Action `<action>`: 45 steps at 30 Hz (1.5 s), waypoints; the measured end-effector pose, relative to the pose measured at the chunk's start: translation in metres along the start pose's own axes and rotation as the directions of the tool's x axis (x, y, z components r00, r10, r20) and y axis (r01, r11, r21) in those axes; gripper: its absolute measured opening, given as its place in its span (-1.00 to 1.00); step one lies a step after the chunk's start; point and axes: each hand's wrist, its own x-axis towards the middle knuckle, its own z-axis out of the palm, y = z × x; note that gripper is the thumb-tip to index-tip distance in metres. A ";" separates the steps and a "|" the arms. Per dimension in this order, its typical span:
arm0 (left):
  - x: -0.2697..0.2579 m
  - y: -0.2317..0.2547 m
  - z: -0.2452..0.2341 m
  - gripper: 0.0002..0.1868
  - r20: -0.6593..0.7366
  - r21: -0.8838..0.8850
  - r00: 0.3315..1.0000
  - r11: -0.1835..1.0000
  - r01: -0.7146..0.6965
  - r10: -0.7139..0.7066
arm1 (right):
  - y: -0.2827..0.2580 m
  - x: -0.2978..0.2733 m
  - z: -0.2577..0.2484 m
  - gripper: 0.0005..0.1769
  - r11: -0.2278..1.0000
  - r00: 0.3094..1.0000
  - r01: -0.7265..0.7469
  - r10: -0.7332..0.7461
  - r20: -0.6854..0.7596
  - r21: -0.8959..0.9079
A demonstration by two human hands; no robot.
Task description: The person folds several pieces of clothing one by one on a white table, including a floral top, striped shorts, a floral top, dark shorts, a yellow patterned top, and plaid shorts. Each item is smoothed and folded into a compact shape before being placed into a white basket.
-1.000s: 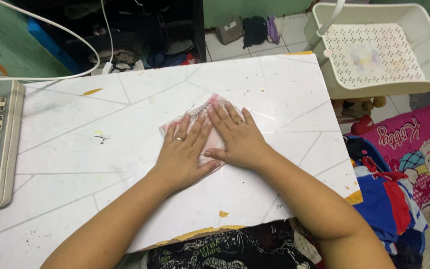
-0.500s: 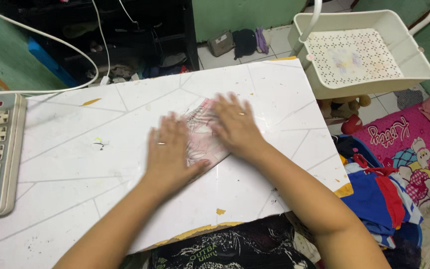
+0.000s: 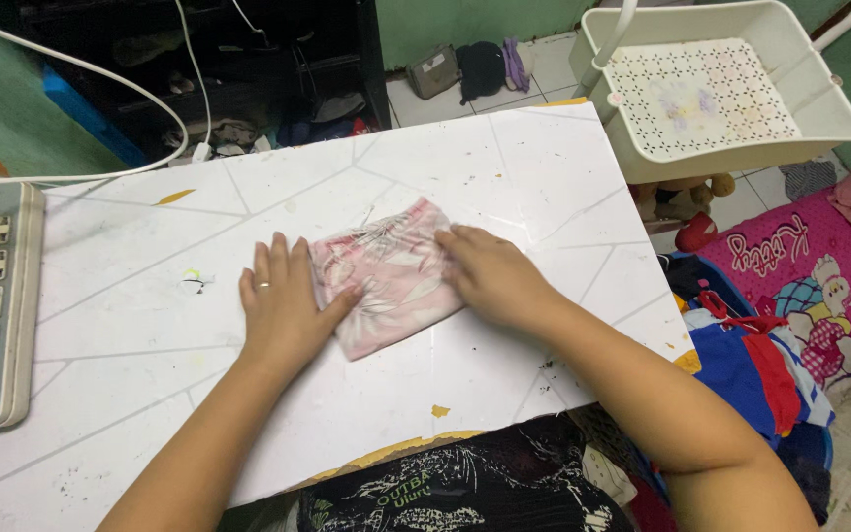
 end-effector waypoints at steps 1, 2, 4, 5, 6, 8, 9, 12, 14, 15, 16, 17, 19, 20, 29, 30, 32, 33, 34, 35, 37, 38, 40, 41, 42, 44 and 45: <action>0.000 0.000 0.001 -0.01 -0.050 -0.032 0.998 0.998 -0.046 0.044 | -0.001 -0.004 -0.006 -0.32 0.965 0.990 -0.144 0.141 0.031 0.219; 0.000 0.000 0.003 -0.11 -0.101 -0.062 0.991 0.994 -0.093 0.086 | -0.004 -0.006 -0.012 -0.34 0.862 0.959 -0.282 0.269 0.093 0.421; -0.005 0.006 0.007 -0.28 -0.121 -0.147 0.985 0.979 -0.138 0.121 | -0.011 -0.005 -0.023 -0.23 0.860 0.974 -0.218 0.220 0.050 0.461; -0.009 0.011 0.008 -0.35 -0.089 -0.203 0.989 0.970 -0.133 0.117 | -0.016 -0.006 -0.027 -0.16 0.858 0.980 -0.185 0.196 0.028 0.479; -0.013 0.016 0.009 -0.41 -0.056 -0.259 0.992 0.958 -0.126 0.116 | -0.020 -0.010 -0.029 -0.13 0.843 0.977 -0.212 0.199 0.081 0.493; -0.023 0.027 0.006 -0.54 0.147 -0.446 0.989 0.894 0.043 0.026 | -0.026 -0.021 -0.029 -0.08 0.811 0.964 -0.264 0.200 0.177 0.521; -0.028 0.032 0.005 -0.61 0.255 -0.516 0.967 0.846 0.134 0.002 | -0.026 -0.028 -0.027 -0.07 0.788 0.950 -0.309 0.229 0.212 0.533; -0.031 0.058 0.003 -0.56 0.295 -0.954 0.944 0.105 0.282 0.151 | -0.013 -0.048 -0.023 -0.06 0.624 0.934 -0.357 0.235 0.268 0.695; -0.027 0.071 -0.002 -0.47 0.422 -0.901 0.887 -0.025 0.434 0.187 | 0.004 -0.060 -0.022 -0.09 0.346 0.966 -0.252 0.150 0.212 0.904; -0.025 0.077 -0.004 -0.42 0.479 -0.859 0.852 -0.085 0.504 0.211 | 0.013 -0.069 -0.022 -0.08 0.226 0.954 -0.268 0.195 0.226 0.937; -0.023 0.085 -0.006 -0.41 0.503 -0.834 0.822 -0.100 0.542 0.266 | 0.022 -0.079 -0.023 -0.06 0.102 0.941 -0.272 0.236 0.242 0.957; -0.020 0.093 -0.008 -0.39 0.523 -0.807 0.790 -0.113 0.580 0.320 | 0.031 -0.088 -0.024 -0.04 -0.022 0.926 -0.267 0.272 0.263 0.963; -0.013 0.110 -0.010 -0.39 0.517 -0.772 0.736 -0.134 0.621 0.437 | 0.047 -0.110 -0.027 -0.11 -0.235 0.950 -0.128 0.249 0.187 0.963; -0.008 0.121 -0.008 -0.39 0.492 -0.765 0.715 -0.146 0.627 0.497 | 0.054 -0.121 -0.027 -0.14 -0.338 0.960 -0.058 0.241 0.146 0.939; 0.075 0.233 0.051 -0.49 0.421 -0.654 0.546 -0.174 0.736 0.725 | 0.097 -0.189 -0.046 -0.26 -0.539 0.860 0.166 0.489 0.146 0.826; 0.081 0.245 0.061 -0.51 0.410 -0.635 0.542 -0.196 0.747 0.734 | 0.105 -0.195 -0.055 -0.27 -0.549 0.862 0.210 0.494 0.111 0.809; 0.095 0.278 0.084 -0.61 0.364 -0.628 0.547 -0.236 0.742 0.754 | 0.122 -0.205 -0.077 -0.27 -0.561 0.863 0.298 0.505 0.034 0.772; 0.102 0.296 0.097 -0.63 0.338 -0.622 0.550 -0.257 0.740 0.764 | 0.131 -0.207 -0.086 -0.26 -0.523 0.845 0.344 0.535 -0.014 0.780; 0.107 0.315 0.109 -0.60 0.339 -0.588 0.590 -0.325 0.741 0.733 | 0.140 -0.209 -0.097 -0.25 -0.484 0.824 0.388 0.563 -0.061 0.784; 0.111 0.337 0.123 -0.55 0.342 -0.552 0.630 -0.393 0.736 0.697 | 0.150 -0.210 -0.108 -0.25 -0.443 0.802 0.430 0.587 -0.108 0.787; 0.110 0.375 0.147 -0.47 0.448 -0.544 0.664 -0.407 0.734 0.598 | 0.171 -0.206 -0.130 -0.25 -0.404 0.788 0.488 0.585 -0.191 0.774; 0.106 0.393 0.157 -0.44 0.538 -0.568 0.658 -0.350 0.745 0.526 | 0.182 -0.203 -0.140 -0.25 -0.385 0.779 0.515 0.582 -0.231 0.766; 0.100 0.425 0.173 -0.43 0.479 -0.747 0.759 -0.249 0.616 0.440 | 0.209 -0.191 -0.157 -0.28 -0.358 0.760 0.548 0.591 -0.270 0.756; 0.094 0.433 0.178 -0.46 0.323 -0.872 0.836 -0.205 0.445 0.443 | 0.223 -0.183 -0.164 -0.29 -0.347 0.750 0.563 0.595 -0.288 0.751; 0.091 0.437 0.180 -0.48 0.153 -0.954 0.878 -0.162 0.250 0.454 | 0.239 -0.174 -0.169 -0.30 -0.337 0.743 0.566 0.604 -0.289 0.752; 0.082 0.437 0.180 -0.55 0.080 -0.990 0.824 0.139 0.002 0.560 | 0.273 -0.154 -0.179 -0.34 -0.320 0.728 0.573 0.620 -0.291 0.754; 0.077 0.434 0.177 -0.54 0.060 -0.952 0.787 0.273 -0.140 0.614 | 0.291 -0.145 -0.183 -0.36 -0.309 0.726 0.579 0.617 -0.304 0.755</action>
